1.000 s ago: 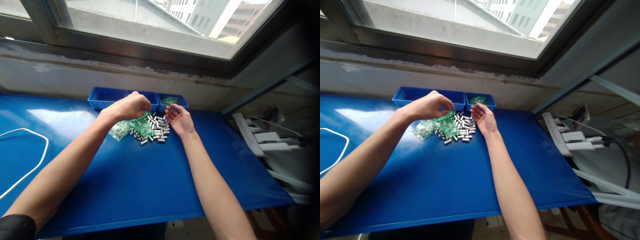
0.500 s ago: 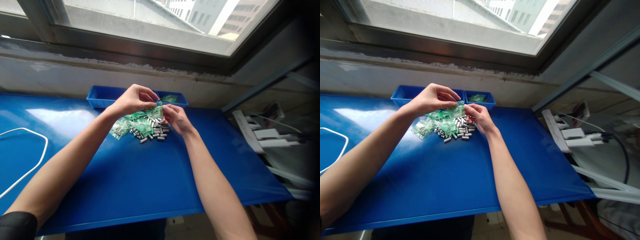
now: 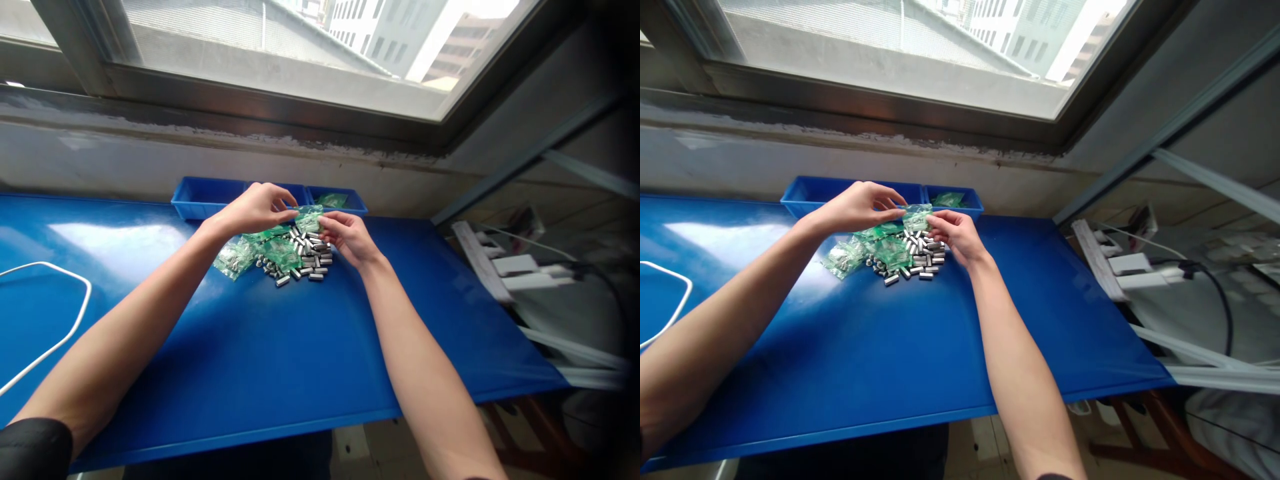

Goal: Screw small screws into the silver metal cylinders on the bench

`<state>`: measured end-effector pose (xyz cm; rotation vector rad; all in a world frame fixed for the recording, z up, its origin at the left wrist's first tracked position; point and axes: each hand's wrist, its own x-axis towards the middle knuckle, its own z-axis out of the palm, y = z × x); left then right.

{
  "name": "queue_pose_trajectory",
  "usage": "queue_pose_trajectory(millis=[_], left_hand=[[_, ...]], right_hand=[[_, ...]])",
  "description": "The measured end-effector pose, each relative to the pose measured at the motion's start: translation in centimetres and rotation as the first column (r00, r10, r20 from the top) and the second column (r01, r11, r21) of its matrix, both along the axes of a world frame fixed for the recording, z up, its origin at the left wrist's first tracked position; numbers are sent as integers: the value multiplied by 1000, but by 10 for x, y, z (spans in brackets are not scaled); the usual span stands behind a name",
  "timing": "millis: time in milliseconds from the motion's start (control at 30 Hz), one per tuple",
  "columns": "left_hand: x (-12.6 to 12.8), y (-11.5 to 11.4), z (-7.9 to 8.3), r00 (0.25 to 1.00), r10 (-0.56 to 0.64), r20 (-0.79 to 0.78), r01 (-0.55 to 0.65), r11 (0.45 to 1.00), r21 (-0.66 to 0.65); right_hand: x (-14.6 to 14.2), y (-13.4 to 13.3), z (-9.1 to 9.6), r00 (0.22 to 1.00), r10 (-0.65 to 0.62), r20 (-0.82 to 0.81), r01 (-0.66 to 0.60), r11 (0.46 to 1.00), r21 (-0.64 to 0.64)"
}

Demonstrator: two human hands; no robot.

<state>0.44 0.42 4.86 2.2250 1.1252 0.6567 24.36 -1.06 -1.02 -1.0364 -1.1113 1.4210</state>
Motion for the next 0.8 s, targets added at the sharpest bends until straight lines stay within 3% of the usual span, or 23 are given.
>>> queue_pose_trajectory(millis=[133,233,500,700,800], left_hand=[[-8,3,-1,944,-112,-310,130,991,40],[-7,3,-5,888,-126,-442,164,985,48],[2,1,-14,886,-53,-461,125,984,128],[6,-4,-8,886,28,-463,78,975,208],[6,-5,-4,915,95,-391,16,963,270]], right_hand=[[3,9,-6,941,-305,-146,290,950,-120],[5,12,-7,904,-394,-168,364,913,-187],[2,8,0,928,-336,-160,300,930,-213],[3,7,-1,940,-306,-148,268,935,-231],[5,7,-2,948,-288,-138,255,942,-219]])
